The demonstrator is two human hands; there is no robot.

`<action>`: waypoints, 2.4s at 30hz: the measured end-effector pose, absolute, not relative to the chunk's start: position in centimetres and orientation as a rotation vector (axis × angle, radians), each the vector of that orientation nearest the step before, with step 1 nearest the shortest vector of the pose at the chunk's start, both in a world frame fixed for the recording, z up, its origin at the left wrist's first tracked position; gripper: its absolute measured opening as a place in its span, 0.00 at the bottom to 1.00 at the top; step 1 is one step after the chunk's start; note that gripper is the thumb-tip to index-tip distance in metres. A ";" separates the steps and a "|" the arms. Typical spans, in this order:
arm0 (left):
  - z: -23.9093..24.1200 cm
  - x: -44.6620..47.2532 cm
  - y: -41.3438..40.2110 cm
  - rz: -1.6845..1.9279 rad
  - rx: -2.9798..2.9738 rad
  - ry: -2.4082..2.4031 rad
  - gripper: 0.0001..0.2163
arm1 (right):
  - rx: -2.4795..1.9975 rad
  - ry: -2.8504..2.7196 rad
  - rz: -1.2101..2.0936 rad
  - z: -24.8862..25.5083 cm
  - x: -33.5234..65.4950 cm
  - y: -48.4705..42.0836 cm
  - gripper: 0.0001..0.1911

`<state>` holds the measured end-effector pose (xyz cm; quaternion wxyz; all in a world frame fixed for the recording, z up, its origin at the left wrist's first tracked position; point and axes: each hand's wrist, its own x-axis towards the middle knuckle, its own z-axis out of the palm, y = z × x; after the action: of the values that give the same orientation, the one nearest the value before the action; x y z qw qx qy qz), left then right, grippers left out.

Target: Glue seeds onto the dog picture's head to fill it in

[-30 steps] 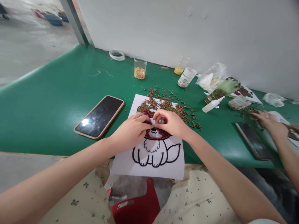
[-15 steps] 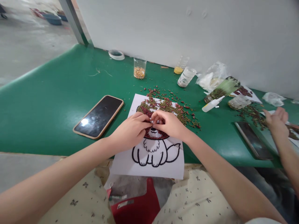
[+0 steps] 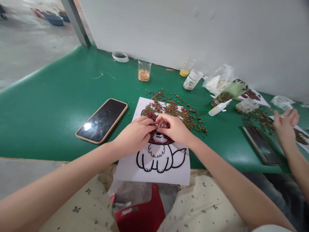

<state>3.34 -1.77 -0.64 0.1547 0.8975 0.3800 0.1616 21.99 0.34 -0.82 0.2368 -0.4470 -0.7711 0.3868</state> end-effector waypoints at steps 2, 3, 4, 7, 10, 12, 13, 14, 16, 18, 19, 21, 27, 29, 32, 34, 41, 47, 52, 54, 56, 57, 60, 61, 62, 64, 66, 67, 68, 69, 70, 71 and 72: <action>-0.6 3.4 -1.8 0.452 2.573 1.095 0.18 | -1.216 -2.119 1.055 -0.9 21.9 0.3 0.10; -0.6 3.4 -1.8 0.445 2.573 1.097 0.18 | -1.211 -2.121 1.050 -1.0 21.9 0.3 0.10; -0.6 3.4 -1.8 0.439 2.572 1.097 0.18 | -1.206 -2.123 1.046 -1.0 21.8 0.3 0.10; -0.6 3.4 -1.8 0.440 2.569 1.089 0.18 | -1.200 -2.129 1.042 -1.1 21.8 0.4 0.09; -0.6 3.3 -1.8 0.451 2.570 1.080 0.19 | -1.201 -2.134 1.044 -1.1 21.8 0.4 0.09; -0.7 3.3 -1.7 0.448 2.566 1.081 0.19 | -1.199 -2.136 1.040 -1.1 21.8 0.4 0.09; -0.7 3.3 -1.7 0.447 2.566 1.081 0.19 | -1.198 -2.137 1.038 -1.1 21.8 0.4 0.09; -0.7 3.3 -1.7 0.446 2.566 1.081 0.19 | -1.199 -2.138 1.035 -1.1 21.8 0.3 0.09; -0.7 3.3 -1.7 0.443 2.570 1.083 0.18 | -1.205 -2.141 1.030 -1.0 21.8 0.3 0.09; -0.7 3.3 -1.8 0.435 2.574 1.084 0.18 | -1.210 -2.144 1.027 -1.0 21.8 0.3 0.09; -0.7 3.3 -1.8 0.431 2.576 1.086 0.18 | -1.211 -2.146 1.026 -1.0 21.8 0.3 0.09; -0.7 3.4 -1.8 0.431 2.575 1.088 0.18 | -1.207 -2.150 1.024 -1.0 21.7 0.4 0.09; -0.6 3.5 -1.7 0.464 2.579 1.076 0.18 | -1.187 -2.148 1.009 -0.9 21.8 0.3 0.09; -0.6 3.5 -1.6 0.479 2.585 1.058 0.18 | -1.194 -2.138 1.017 -0.6 22.0 0.4 0.08; -0.7 3.4 -1.5 0.506 2.587 1.050 0.19 | -1.231 -2.097 0.979 0.0 22.6 0.6 0.07; -0.7 3.4 -1.5 0.526 2.583 1.057 0.19 | -1.259 -2.065 0.907 0.3 23.0 0.9 0.06; 0.0 3.5 -1.5 0.528 2.582 1.152 0.19 | -1.404 -2.005 0.722 0.1 25.3 2.0 0.06; 1.2 3.6 -2.1 0.470 2.598 1.200 0.20 | -1.654 -1.876 0.567 -0.1 29.3 2.2 0.05; 1.0 3.0 -2.0 0.425 2.597 1.302 0.21 | -1.721 -1.777 0.455 0.5 32.3 1.7 0.09; 0.5 2.5 -1.7 0.448 2.604 1.356 0.21 | -1.752 -1.736 0.391 0.9 33.1 1.4 0.10; 0.1 2.1 -1.6 0.446 2.635 1.381 0.20 | -1.799 -1.707 0.330 1.1 33.7 1.0 0.10; -0.1 2.0 -1.6 0.441 2.651 1.405 0.20 | -1.831 -1.699 0.309 1.1 34.0 0.7 0.10; 0.0 2.1 -2.2 0.415 2.690 1.466 0.21 | -1.944 -1.696 0.315 0.9 34.6 -0.1 0.06; 0.1 2.3 -2.5 0.410 2.699 1.472 0.21 | -1.967 -1.692 0.324 0.7 34.8 -0.4 0.05; 0.2 2.4 -2.8 0.410 2.709 1.475 0.21 | -1.978 -1.683 0.335 0.5 35.0 -0.5 0.05; 0.4 2.7 -3.2 0.416 2.735 1.478 0.20 | -1.971 -1.665 0.347 0.3 35.4 -0.7 0.10; 0.4 2.7 -3.3 0.418 2.770 1.489 0.20 | -1.973 -1.641 0.346 0.3 35.9 -0.6 0.15; 0.4 2.6 -3.2 0.418 2.787 1.502 0.20 | -1.983 -1.621 0.348 0.4 36.2 -0.5 0.15; 0.4 2.4 -3.0 0.417 2.798 1.522 0.20 | -1.998 -1.598 0.349 0.6 36.4 -0.4 0.13; 0.3 2.1 -2.8 0.419 2.801 1.551 0.20 | -2.013 -1.572 0.346 0.7 36.7 -0.3 0.11; 0.4 1.7 -2.4 0.424 2.797 1.583 0.20 | -2.031 -1.541 0.340 0.8 36.9 -0.2 0.09; 0.4 1.2 -2.0 0.433 2.783 1.618 0.21 | -2.051 -1.508 0.324 0.9 37.1 -0.1 0.09; 0.6 0.6 -1.5 0.446 2.766 1.656 0.21 | -2.071 -1.478 0.305 1.0 37.3 0.0 0.09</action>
<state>0.59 -1.48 0.57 -0.0563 0.8486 0.5080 0.1367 37.32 -0.01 0.97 0.2853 -0.7746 -0.5528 0.1139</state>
